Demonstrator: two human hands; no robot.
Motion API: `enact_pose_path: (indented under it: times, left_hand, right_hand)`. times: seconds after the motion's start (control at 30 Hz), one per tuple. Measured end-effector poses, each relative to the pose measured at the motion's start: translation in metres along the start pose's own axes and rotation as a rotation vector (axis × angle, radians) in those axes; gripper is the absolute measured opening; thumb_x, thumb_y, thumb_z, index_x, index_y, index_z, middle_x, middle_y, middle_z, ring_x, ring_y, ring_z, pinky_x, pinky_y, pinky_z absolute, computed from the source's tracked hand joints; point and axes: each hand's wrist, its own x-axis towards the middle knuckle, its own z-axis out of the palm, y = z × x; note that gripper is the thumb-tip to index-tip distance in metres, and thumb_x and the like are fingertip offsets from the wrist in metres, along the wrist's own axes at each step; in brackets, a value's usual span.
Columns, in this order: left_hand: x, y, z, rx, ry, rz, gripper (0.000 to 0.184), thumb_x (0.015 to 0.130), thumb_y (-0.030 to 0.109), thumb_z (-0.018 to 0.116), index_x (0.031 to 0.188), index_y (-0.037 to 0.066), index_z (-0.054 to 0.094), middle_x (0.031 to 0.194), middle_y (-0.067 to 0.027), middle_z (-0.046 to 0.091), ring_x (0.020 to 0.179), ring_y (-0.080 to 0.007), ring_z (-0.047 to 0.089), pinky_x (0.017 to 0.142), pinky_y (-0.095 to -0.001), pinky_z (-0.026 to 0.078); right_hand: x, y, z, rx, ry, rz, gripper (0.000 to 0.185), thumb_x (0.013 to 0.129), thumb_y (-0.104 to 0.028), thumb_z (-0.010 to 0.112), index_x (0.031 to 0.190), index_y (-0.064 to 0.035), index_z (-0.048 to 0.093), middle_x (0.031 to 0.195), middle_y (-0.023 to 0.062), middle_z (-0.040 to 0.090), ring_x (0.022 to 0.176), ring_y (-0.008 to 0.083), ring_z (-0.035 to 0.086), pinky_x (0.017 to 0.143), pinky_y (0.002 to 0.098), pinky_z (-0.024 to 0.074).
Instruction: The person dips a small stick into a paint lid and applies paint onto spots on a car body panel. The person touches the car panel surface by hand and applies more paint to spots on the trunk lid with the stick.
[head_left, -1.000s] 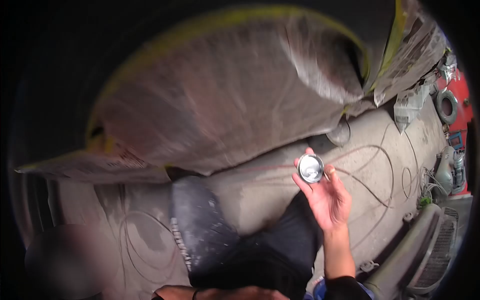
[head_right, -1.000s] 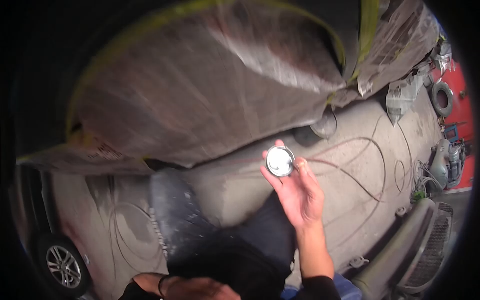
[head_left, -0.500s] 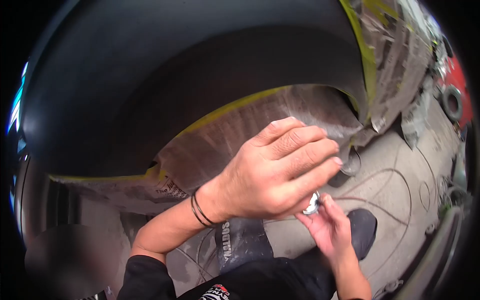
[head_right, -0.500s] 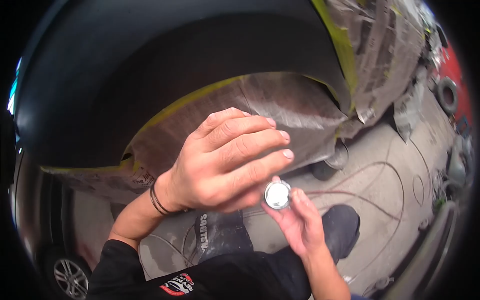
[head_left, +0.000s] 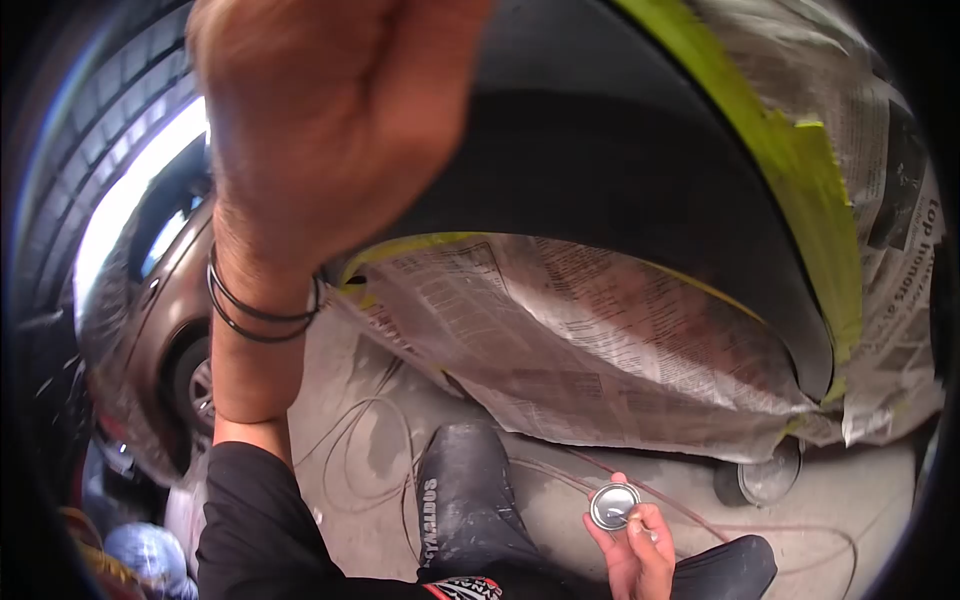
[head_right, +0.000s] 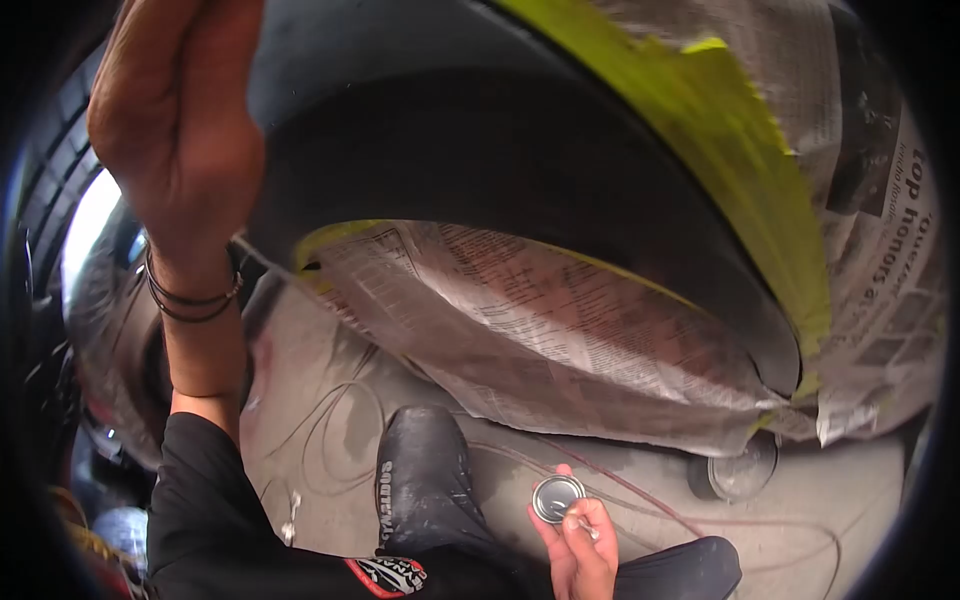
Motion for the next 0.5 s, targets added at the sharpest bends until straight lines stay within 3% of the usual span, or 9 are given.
enact_pose_path:
  times: [0.2, 0.3, 0.33, 0.43, 0.5]
  left_hand:
    - [0.051, -0.001, 0.017, 0.016, -0.189, 0.101, 0.039, 0.092, 0.005, 0.061, 0.127, 0.0, 0.078, 0.125, -0.0162, 0.08, 0.121, -0.0301, 0.076, 0.11, -0.0449, 0.058]
    - [0.075, 0.004, 0.026, -0.018, -0.28, 0.14, 0.043, 0.094, 0.003, 0.058, 0.131, -0.001, 0.078, 0.128, -0.0176, 0.081, 0.123, -0.0304, 0.077, 0.111, -0.0443, 0.058]
    - [0.079, 0.008, 0.037, -0.047, -0.295, 0.155, 0.044, 0.094, 0.002, 0.057, 0.133, -0.001, 0.078, 0.128, -0.018, 0.081, 0.123, -0.0305, 0.077, 0.111, -0.0442, 0.058]
    - [0.097, 0.02, 0.053, -0.085, -0.358, 0.186, 0.048, 0.096, -0.001, 0.054, 0.137, -0.002, 0.078, 0.131, -0.0194, 0.082, 0.124, -0.0308, 0.078, 0.112, -0.0436, 0.059]
    - [0.107, 0.031, 0.05, 0.146, -0.429, 0.239, 0.047, 0.093, 0.001, 0.058, 0.135, -0.001, 0.079, 0.131, -0.0205, 0.082, 0.124, -0.0318, 0.078, 0.111, -0.0434, 0.059]
  right_hand:
    - [-0.001, -0.065, -0.034, -0.101, 0.025, 0.063, 0.039, 0.11, -0.003, 0.064, 0.149, 0.0031, 0.06, 0.164, 0.0184, 0.057, 0.153, 0.0327, 0.055, 0.131, 0.0574, 0.0417]
    - [-0.011, -0.069, -0.068, -0.054, 0.043, 0.104, 0.037, 0.11, -0.002, 0.064, 0.146, 0.0047, 0.061, 0.15, 0.0163, 0.063, 0.144, 0.0317, 0.06, 0.13, 0.0553, 0.0447]
    - [-0.004, -0.065, -0.077, -0.004, 0.001, 0.073, 0.035, 0.11, -0.001, 0.065, 0.144, 0.0049, 0.06, 0.137, 0.0133, 0.065, 0.137, 0.0294, 0.064, 0.129, 0.054, 0.0466]
    - [-0.004, -0.068, -0.088, -0.005, -0.058, 0.11, 0.034, 0.11, -0.003, 0.065, 0.143, 0.0048, 0.06, 0.135, 0.0126, 0.066, 0.136, 0.0288, 0.064, 0.129, 0.054, 0.0459]
    - [-0.004, -0.061, -0.104, -0.006, -0.068, 0.151, 0.031, 0.111, -0.003, 0.064, 0.142, 0.0023, 0.06, 0.134, 0.0114, 0.066, 0.133, 0.0262, 0.064, 0.125, 0.0494, 0.0478]
